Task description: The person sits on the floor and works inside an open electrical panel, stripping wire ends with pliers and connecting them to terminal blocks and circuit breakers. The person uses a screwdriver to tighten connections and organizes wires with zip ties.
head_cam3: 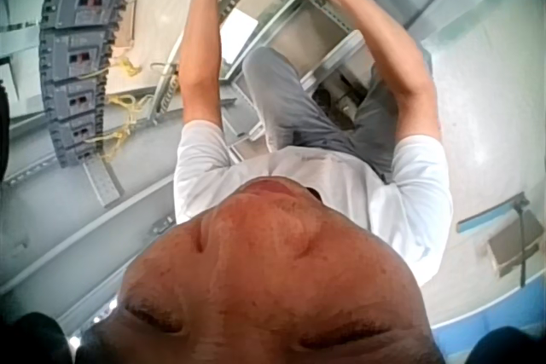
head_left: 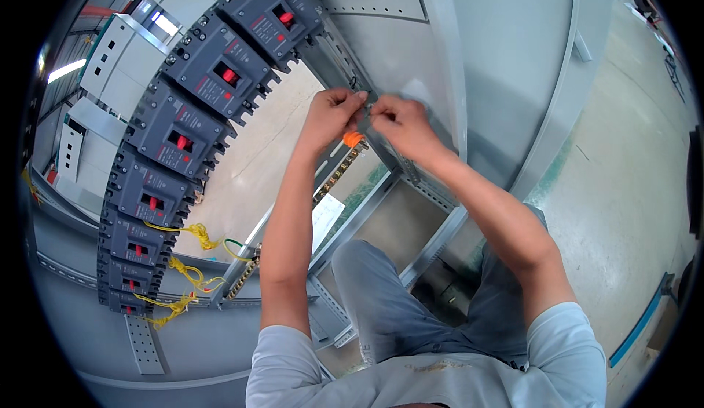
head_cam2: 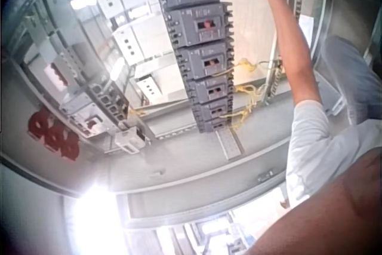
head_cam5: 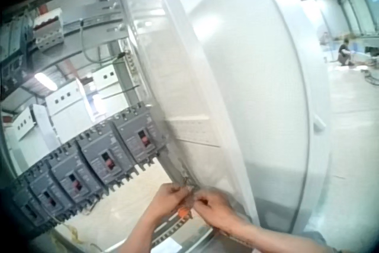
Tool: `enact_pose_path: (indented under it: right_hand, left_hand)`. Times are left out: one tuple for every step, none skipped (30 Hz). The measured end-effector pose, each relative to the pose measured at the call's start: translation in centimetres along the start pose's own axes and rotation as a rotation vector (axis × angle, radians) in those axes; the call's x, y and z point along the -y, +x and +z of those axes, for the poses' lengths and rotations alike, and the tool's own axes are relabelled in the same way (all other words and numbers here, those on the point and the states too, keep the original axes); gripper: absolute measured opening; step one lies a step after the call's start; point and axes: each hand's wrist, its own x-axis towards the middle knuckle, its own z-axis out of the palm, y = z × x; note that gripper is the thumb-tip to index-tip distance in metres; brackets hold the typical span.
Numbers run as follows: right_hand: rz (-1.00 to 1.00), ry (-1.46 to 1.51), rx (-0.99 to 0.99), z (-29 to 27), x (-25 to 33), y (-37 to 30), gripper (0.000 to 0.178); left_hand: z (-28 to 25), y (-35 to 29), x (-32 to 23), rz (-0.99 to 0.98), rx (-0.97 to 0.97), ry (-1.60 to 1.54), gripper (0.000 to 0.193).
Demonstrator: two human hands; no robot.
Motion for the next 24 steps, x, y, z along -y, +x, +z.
enact_pose_path:
  right_hand:
    - [-0.004,0.019,-0.039,-0.5,0.0,0.2,0.014]
    - [-0.012,0.041,-0.077,-1.0,0.2,0.5,0.014]
    - [0.041,0.067,-0.055,-1.3,0.7,0.8,0.014]
    - [0.037,0.062,-0.042,-0.8,0.5,0.6,0.014]
    - [0.033,0.046,-0.045,-0.7,0.3,0.5,0.014]
    - [0.029,0.031,-0.049,-0.7,0.1,0.3,0.014]
    - [0.049,0.038,-0.023,0.0,0.0,-0.2,0.014]
    - [0.068,0.042,0.009,0.5,-0.1,-0.6,0.015]
    - [0.09,0.045,0.041,0.8,-0.1,-1.1,0.015]
    - [0.116,0.052,0.075,1.1,-0.3,-1.7,0.015]
    - [0.154,0.036,0.11,1.3,0.0,-2.1,0.016]
    - [0.151,0.028,0.147,1.4,0.0,-2.5,0.015]
    - [0.149,0.018,0.183,1.6,-0.3,-2.9,0.013]
    - [0.147,0.003,0.223,1.5,-0.4,-3.3,0.012]
    - [0.109,-0.002,0.258,1.4,-0.3,-3.6,0.012]
    - [0.071,-0.007,0.294,1.3,-0.2,-4.0,0.012]
    - [0.044,-0.012,0.318,1.0,-0.1,-4.6,0.012]
    - [0.048,-0.062,0.363,0.3,0.4,-4.9,0.012]
    - [0.053,-0.111,0.409,-0.7,1.0,-5.2,0.012]
    - [0.055,-0.156,0.456,-1.4,1.4,-5.5,0.011]
    - [0.025,-0.164,0.429,-1.9,1.1,-5.8,0.011]
    - [-0.006,-0.172,0.403,-2.3,0.5,-6.2,0.011]
    - [-0.04,-0.18,0.382,-2.7,0.6,-6.4,0.01]
    - [-0.051,-0.203,0.386,-3.2,0.7,-6.7,0.01]
  left_hand:
    - [1.0,-0.1,-0.6,0.01,-0.011,-0.03,0.035]
    - [1.9,-0.2,-1.0,0.023,-0.025,-0.057,0.037]
    - [2.6,0.2,-0.7,0.09,-0.154,0.04,0.038]
    - [2.2,0.2,0.1,0.127,-0.18,0.098,0.037]
    - [2.5,0.6,0.2,0.173,-0.189,0.151,0.037]
    - [2.6,0.9,0.4,0.22,-0.199,0.204,0.036]
    - [1.9,0.2,0.8,0.239,-0.202,0.288,0.031]
    - [0.8,0.3,1.6,0.254,-0.236,0.424,0.03]
    - [-0.4,0.4,2.8,0.268,-0.27,0.558,0.029]
    - [-1.3,0.3,3.7,0.278,-0.302,0.694,0.028]
    - [-2.0,0.7,3.6,0.266,-0.285,0.741,0.027]
    - [-2.8,1.7,3.0,0.26,-0.273,0.79,0.026]
    - [-3.2,2.4,2.5,0.254,-0.26,0.839,0.025]
    - [-3.1,2.7,2.8,0.269,-0.271,0.824,0.027]
    - [-3.0,3.1,3.2,0.287,-0.283,0.815,0.029]
    - [-3.0,3.4,3.7,0.305,-0.296,0.806,0.03]
    - [-3.0,3.4,3.8,0.28,-0.269,0.733,0.03]
    - [-3.4,3.2,3.9,0.256,-0.245,0.661,0.031]
    - [-3.7,2.9,4.0,0.229,-0.221,0.59,0.031]
    - [-3.9,2.4,4.1,0.217,-0.207,0.466,0.03]
    - [-4.0,1.9,4.2,0.203,-0.192,0.344,0.029]
    - [-4.0,1.7,4.3,0.186,-0.178,0.222,0.029]
    - [-4.0,1.3,4.0,0.148,-0.137,0.127,0.025]
    - [-3.9,1.1,3.7,0.155,-0.116,0.141,0.025]
